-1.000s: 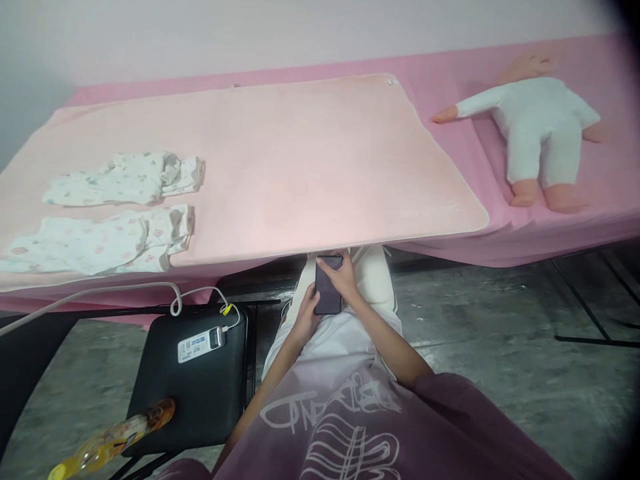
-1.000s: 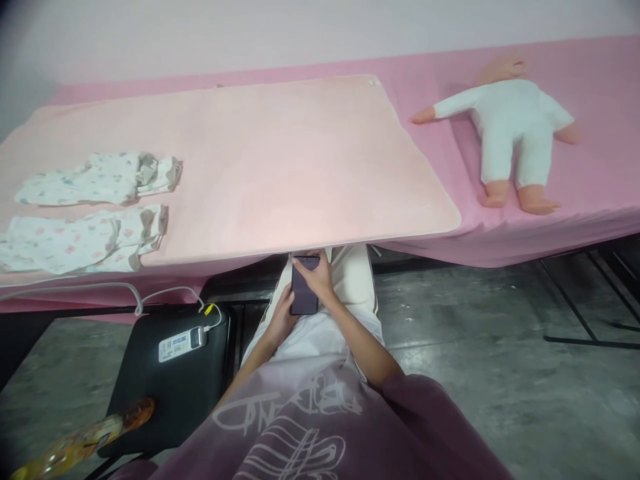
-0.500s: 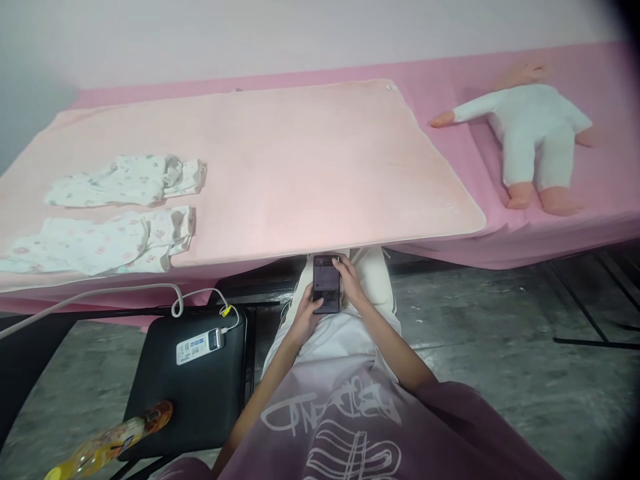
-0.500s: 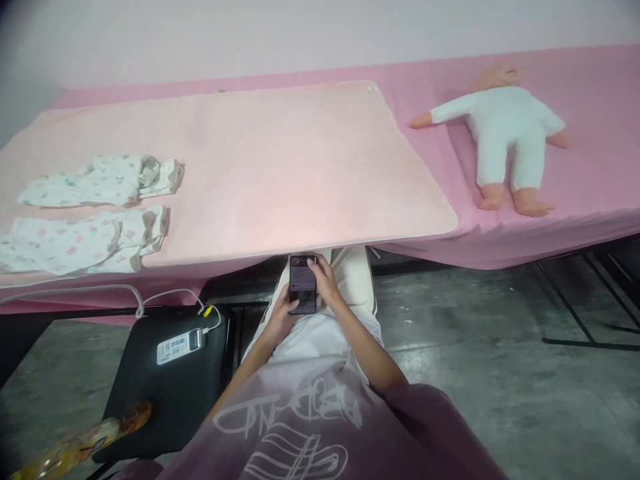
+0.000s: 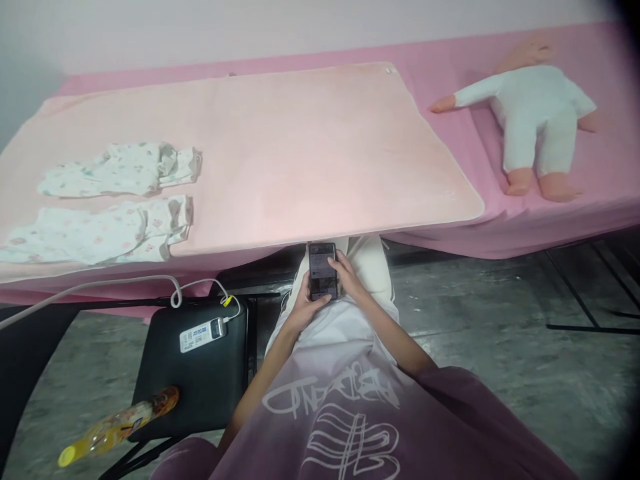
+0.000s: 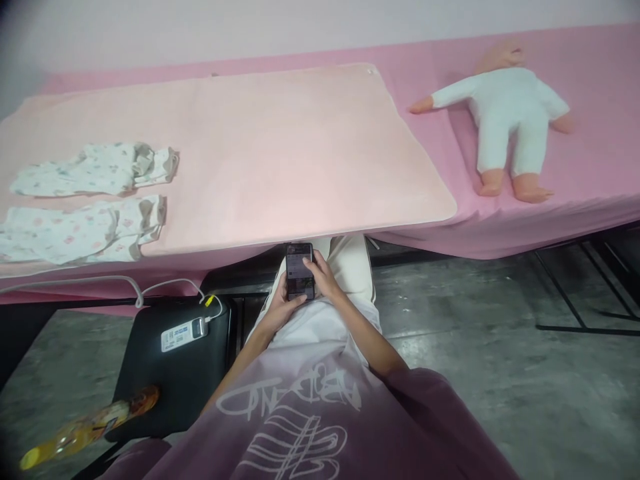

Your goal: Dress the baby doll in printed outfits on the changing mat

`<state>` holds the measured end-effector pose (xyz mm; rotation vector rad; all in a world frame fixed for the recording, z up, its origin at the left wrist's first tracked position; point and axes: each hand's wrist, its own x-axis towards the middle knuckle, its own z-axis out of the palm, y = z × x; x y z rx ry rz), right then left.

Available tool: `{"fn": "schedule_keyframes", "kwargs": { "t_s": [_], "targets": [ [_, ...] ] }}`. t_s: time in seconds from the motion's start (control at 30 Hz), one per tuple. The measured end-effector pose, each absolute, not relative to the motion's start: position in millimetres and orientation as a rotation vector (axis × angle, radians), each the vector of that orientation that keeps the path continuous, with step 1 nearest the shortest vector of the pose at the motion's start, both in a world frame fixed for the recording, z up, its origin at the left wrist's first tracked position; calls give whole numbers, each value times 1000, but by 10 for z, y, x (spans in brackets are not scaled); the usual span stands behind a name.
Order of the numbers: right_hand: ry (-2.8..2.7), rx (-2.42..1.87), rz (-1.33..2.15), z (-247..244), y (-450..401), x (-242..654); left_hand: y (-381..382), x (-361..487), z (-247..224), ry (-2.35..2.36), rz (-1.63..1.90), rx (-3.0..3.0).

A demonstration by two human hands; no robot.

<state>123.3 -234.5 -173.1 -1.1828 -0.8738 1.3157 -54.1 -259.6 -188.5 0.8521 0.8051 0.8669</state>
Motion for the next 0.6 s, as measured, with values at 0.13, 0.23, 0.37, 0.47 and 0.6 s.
{"fn": "schedule_keyframes", "kwargs": {
  "t_s": [0.13, 0.23, 0.37, 0.47, 0.6],
  "targets": [
    [-867, -1167, 1367, -1758, -2443, 1224, -2602, -516, -1858, 867, 892, 871],
    [-854, -1167, 1384, -1790, -2447, 1240, -2594, -501, -1844, 810, 873, 716],
    [-852, -1169, 1373, -1811, -2428, 1261, -2573, -504, -1807, 790, 862, 589],
    [-860, -1155, 1379, -1803, -2432, 1265, -2569, -510, -1795, 808, 862, 565],
    [-879, -1104, 1378, -1812, -2443, 1258, -2570, -521, -1834, 825, 871, 557]
  ]
}}
